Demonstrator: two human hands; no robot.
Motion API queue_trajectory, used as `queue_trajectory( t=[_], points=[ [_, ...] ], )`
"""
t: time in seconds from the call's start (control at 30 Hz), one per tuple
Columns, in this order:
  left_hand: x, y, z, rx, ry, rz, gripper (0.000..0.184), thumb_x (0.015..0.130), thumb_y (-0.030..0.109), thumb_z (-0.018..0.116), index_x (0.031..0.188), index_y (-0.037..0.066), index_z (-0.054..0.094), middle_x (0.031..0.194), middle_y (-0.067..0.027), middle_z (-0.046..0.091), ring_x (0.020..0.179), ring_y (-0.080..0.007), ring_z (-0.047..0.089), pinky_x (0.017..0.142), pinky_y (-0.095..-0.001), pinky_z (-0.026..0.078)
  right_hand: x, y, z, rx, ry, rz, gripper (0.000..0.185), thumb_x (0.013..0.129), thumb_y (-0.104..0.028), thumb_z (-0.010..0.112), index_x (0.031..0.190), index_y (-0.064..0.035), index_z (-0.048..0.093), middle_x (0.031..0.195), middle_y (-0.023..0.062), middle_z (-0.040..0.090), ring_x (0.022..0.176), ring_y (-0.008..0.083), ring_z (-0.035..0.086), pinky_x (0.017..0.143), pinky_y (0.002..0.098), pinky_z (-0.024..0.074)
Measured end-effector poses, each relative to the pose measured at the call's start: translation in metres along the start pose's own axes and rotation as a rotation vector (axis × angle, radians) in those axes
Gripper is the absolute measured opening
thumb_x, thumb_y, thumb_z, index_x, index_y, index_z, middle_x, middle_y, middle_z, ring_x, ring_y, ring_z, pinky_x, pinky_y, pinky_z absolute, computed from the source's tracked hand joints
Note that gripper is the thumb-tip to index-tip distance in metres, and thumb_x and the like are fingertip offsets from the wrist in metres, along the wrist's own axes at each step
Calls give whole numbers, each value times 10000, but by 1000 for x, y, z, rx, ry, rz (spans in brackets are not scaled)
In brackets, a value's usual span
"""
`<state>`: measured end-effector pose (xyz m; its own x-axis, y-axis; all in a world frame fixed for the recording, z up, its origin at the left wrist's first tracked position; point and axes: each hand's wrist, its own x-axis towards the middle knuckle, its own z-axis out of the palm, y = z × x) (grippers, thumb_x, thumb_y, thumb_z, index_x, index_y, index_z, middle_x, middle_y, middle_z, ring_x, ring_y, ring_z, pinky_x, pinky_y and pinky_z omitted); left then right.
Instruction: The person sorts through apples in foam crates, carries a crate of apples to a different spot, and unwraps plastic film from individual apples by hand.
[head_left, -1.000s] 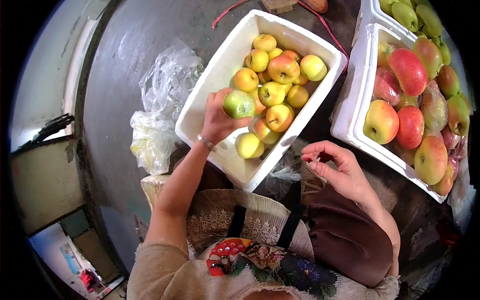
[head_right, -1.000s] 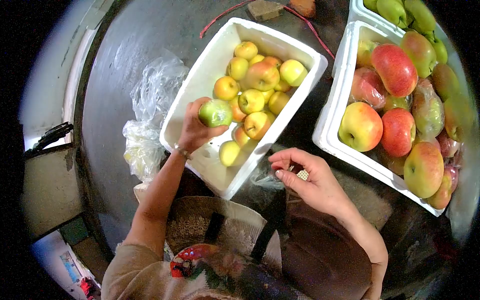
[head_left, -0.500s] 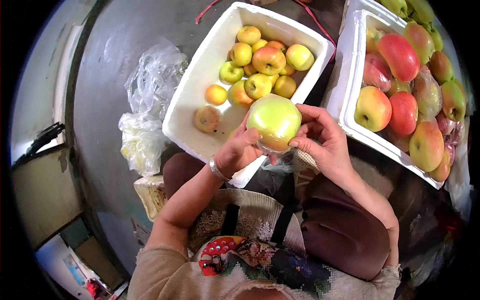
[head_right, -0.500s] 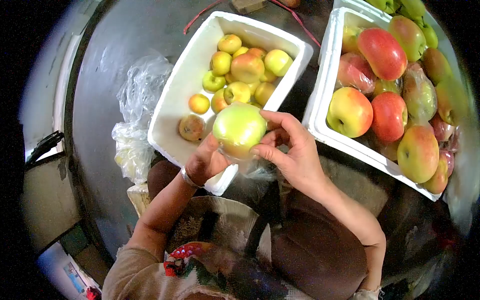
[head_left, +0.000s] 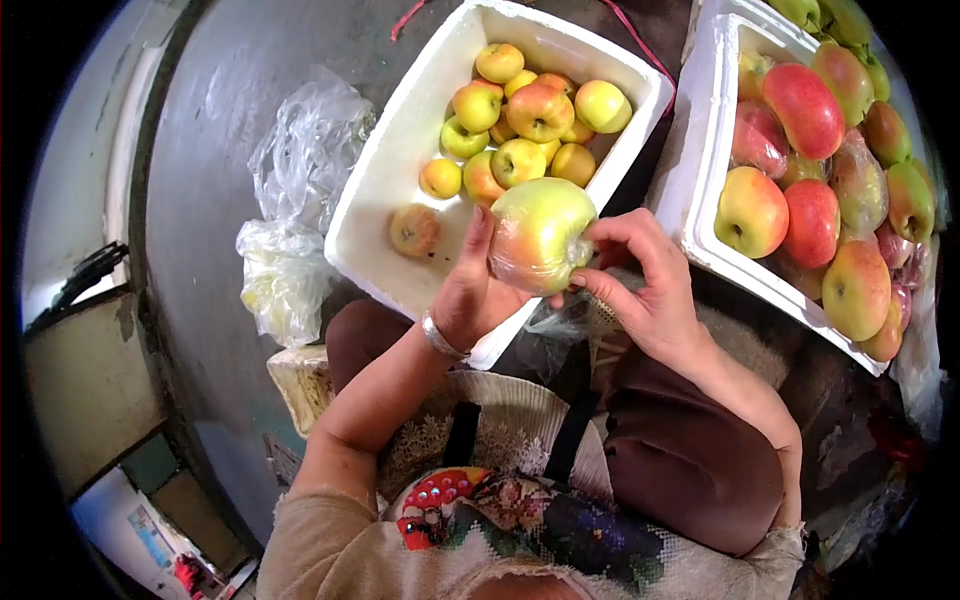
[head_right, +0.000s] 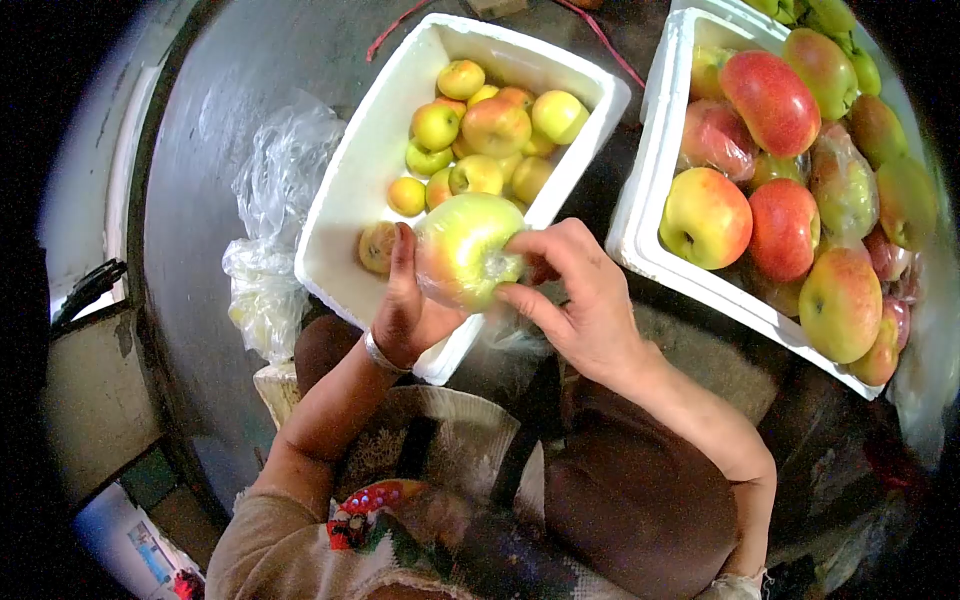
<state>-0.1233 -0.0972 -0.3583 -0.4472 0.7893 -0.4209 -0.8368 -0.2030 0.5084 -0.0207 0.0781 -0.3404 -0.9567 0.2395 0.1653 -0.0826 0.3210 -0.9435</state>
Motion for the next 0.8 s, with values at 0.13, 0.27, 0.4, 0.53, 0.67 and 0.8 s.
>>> queue_trajectory(
  t=[0.13, 0.27, 0.4, 0.53, 0.67, 0.8],
  points=[
    [-4, 8, 0, 107, -37, -65, 811, 942, 740, 314, 1411, 88, 431, 1235, -116, 625, 940, -268, 669, 675, -377, 534, 0, 3, -7, -97, -84, -52, 269, 822, -80, 757, 1047, -35, 617, 894, 92, 585, 777, 217, 600, 663, 308, 492],
    [-2, 7, -2, 109, -37, -94, 837, 932, 758, 297, 1405, 81, 434, 1190, -122, 647, 868, -286, 682, 662, -386, 543, 1, 0, -10, -89, -115, 14, 162, 851, -73, 711, 963, -18, 607, 861, 93, 577, 761, 216, 595, 658, 312, 483],
    [-3, 10, 0, 68, -60, -109, 852, 931, 760, 287, 1424, 77, 415, 1236, -141, 624, 960, -305, 673, 701, -406, 562, 0, -1, -13, 132, -137, 126, 87, 890, -45, 641, 918, -14, 565, 830, 54, 559, 760, 152, 587, 672, 285, 471],
    [-6, 9, 3, -2, -113, -71, 822, 955, 716, 323, 1454, 65, 371, 1288, -166, 590, 1037, -315, 655, 742, -418, 567, -3, -5, -14, 405, -153, 294, 74, 914, -45, 620, 925, -22, 551, 838, 5, 550, 789, 99, 570, 702, 248, 465],
    [-7, 8, 0, 36, -213, -26, 758, 984, 644, 375, 1457, 52, 357, 1291, -168, 583, 1025, -311, 652, 738, -415, 561, -2, -2, -18, 731, -142, 415, 94, 926, -64, 625, 970, -31, 549, 888, -20, 552, 811, 83, 560, 752, 235, 475],
    [-10, 18, -6, 85, -205, -53, 658, 1017, 542, 399, 1456, 54, 354, 1274, -163, 590, 1004, -295, 646, 697, -404, 551, -4, -13, -13, 537, 37, 296, 257, 876, -108, 698, 1088, -38, 570, 1017, 14, 554, 885, 105, 561, 824, 263, 481]
  ],
)
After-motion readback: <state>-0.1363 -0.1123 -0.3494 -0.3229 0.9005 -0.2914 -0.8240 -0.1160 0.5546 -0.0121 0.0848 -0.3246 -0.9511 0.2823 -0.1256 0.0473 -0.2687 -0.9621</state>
